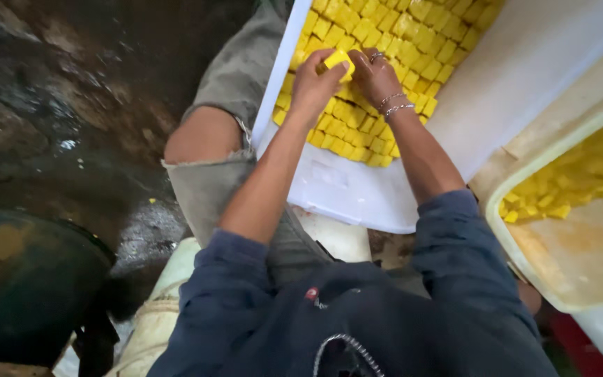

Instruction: The person transfers yellow food cubes from a water-filled tub into a white tray, arranging them in neat rows by hand. The person repeatedly scoops cubes from the water and places them into the tray, filling it systematically.

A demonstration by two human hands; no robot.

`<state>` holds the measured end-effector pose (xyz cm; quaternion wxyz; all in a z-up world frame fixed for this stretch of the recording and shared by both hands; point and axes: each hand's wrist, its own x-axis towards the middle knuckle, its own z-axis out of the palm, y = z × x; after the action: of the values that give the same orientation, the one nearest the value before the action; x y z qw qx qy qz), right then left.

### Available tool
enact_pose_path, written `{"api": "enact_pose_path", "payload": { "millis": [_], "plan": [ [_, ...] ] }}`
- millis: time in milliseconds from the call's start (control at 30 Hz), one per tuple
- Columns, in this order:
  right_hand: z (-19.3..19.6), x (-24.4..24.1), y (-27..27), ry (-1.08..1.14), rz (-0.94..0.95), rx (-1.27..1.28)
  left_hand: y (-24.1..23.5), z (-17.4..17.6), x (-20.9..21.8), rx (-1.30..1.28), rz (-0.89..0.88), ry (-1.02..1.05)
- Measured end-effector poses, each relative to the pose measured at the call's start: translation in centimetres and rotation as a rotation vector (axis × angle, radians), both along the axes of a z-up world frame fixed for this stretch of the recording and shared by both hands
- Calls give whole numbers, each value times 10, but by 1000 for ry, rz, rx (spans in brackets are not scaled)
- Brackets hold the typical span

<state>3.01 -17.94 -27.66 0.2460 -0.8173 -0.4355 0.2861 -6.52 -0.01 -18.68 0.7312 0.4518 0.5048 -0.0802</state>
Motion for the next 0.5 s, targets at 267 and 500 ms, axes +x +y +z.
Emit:
{"api": "enact_pose_path", "payload": {
  "millis": [267, 500],
  "plan": [
    [30, -1, -16, -64, 185, -417, -7, -26, -5, 177, -7, 21],
    [12, -35, 12, -59, 256, -503, -2, -42, -22, -185, 150, -94]
  ]
}}
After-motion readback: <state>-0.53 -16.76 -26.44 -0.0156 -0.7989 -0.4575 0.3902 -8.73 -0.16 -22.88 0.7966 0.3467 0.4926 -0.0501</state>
